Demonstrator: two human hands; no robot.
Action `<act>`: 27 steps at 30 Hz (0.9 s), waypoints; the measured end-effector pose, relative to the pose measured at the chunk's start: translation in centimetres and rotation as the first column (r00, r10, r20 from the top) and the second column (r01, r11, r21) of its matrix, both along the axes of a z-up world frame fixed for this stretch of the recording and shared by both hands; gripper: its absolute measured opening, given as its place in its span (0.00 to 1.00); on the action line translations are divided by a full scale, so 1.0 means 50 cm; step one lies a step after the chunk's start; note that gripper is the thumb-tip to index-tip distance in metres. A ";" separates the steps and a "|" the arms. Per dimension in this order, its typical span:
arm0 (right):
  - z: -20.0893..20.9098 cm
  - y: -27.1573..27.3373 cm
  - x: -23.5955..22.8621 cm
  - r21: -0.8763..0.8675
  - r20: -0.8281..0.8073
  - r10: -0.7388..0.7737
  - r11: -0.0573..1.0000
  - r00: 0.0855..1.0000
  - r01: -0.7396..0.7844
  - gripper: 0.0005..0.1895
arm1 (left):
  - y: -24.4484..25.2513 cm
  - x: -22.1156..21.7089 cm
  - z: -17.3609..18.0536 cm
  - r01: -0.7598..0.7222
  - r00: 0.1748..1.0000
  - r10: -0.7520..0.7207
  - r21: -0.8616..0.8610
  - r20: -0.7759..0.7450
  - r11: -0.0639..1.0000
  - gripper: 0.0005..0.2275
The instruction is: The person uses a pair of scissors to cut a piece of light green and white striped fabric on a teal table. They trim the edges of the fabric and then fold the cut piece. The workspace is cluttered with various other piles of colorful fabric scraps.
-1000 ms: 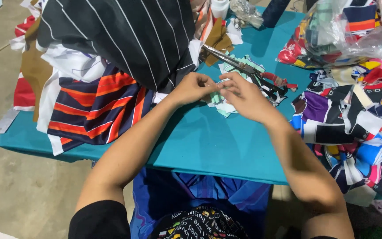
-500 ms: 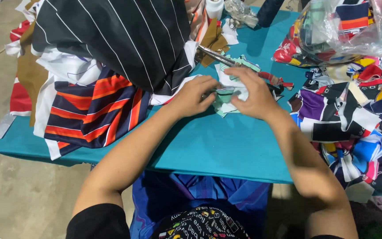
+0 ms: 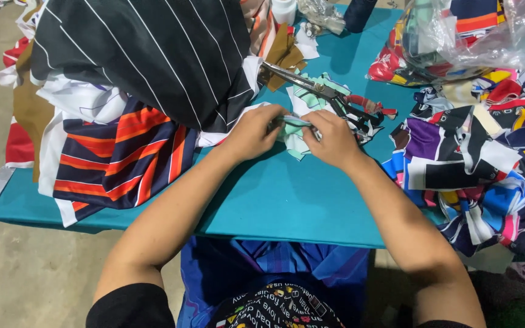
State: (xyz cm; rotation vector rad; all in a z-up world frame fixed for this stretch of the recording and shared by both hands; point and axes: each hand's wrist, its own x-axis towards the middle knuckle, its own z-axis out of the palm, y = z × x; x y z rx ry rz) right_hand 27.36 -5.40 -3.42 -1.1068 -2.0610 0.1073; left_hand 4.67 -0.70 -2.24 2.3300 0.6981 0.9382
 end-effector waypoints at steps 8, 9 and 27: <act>-0.001 -0.006 -0.004 -0.066 -0.094 -0.074 0.996 0.993 0.068 0.06 | 0.004 0.003 -0.010 -0.029 0.999 0.032 -0.149 0.024 0.988 0.08; -0.004 -0.006 -0.004 -0.073 -0.136 -0.089 0.994 0.987 0.080 0.08 | 0.009 0.004 -0.013 -0.009 0.999 0.019 -0.198 0.048 0.980 0.06; -0.027 -0.022 0.000 -0.240 -0.477 -0.041 0.967 0.878 -0.085 0.08 | -0.035 0.024 0.000 0.111 0.977 -0.073 -0.192 0.199 0.975 0.05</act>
